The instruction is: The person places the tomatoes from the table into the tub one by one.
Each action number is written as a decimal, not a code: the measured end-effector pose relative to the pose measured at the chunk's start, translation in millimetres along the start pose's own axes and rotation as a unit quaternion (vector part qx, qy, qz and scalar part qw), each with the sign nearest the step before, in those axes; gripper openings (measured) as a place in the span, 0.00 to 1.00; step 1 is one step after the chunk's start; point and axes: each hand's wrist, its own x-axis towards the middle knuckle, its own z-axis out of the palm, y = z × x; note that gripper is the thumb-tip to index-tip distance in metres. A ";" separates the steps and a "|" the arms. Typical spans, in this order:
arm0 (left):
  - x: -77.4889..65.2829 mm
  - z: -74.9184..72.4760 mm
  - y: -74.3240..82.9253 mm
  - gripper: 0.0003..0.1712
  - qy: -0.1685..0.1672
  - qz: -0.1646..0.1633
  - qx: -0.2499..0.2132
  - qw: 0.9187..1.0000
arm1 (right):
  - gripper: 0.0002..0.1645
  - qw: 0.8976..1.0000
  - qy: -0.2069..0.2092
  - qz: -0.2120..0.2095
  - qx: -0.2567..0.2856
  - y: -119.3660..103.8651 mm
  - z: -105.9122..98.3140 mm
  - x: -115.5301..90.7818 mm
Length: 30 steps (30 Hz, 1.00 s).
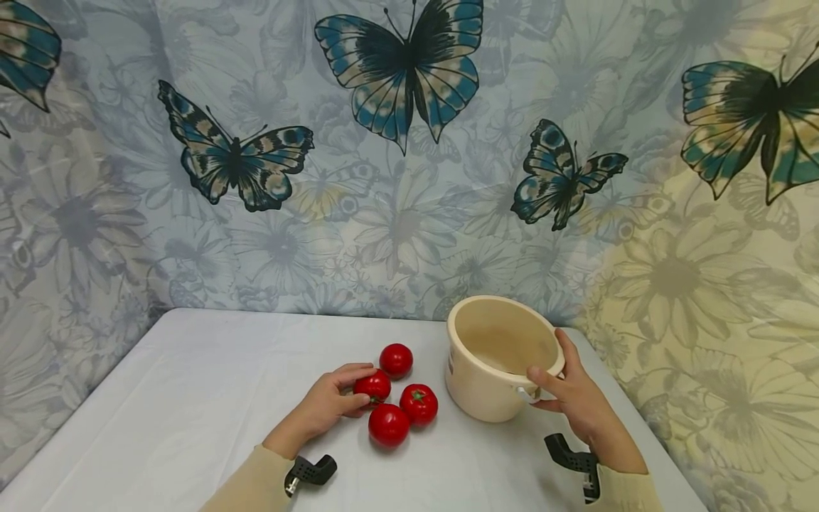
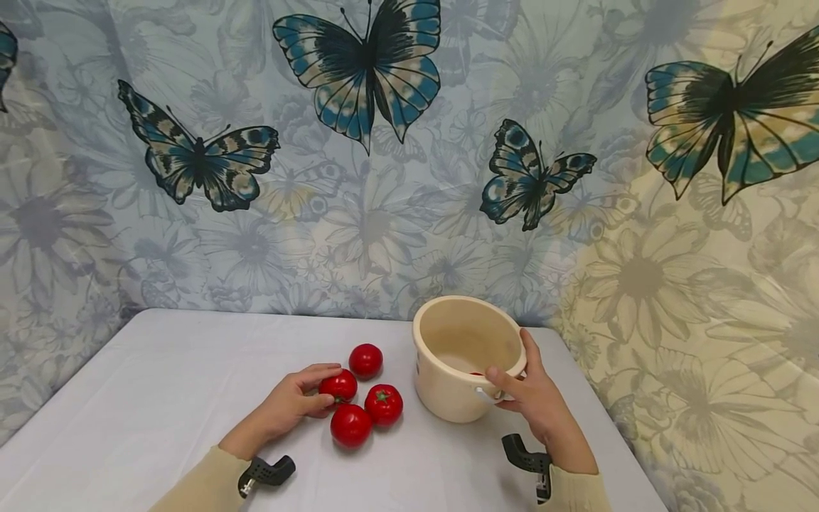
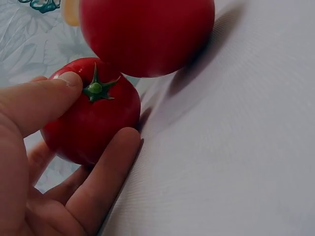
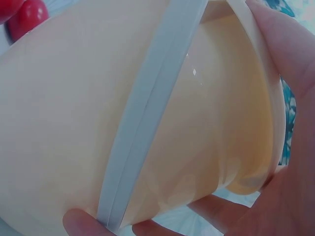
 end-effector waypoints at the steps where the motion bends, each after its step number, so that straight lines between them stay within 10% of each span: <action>1: 0.3 0.6 -0.4 0.26 0.002 0.003 0.002 1.000 | 0.59 1.000 -0.001 0.001 -0.001 -0.3 0.0 -0.5; 30: -1.6 3.5 -0.9 0.23 0.045 0.015 0.010 0.999 | 0.60 1.000 0.003 -0.003 0.000 1.4 -0.4 0.9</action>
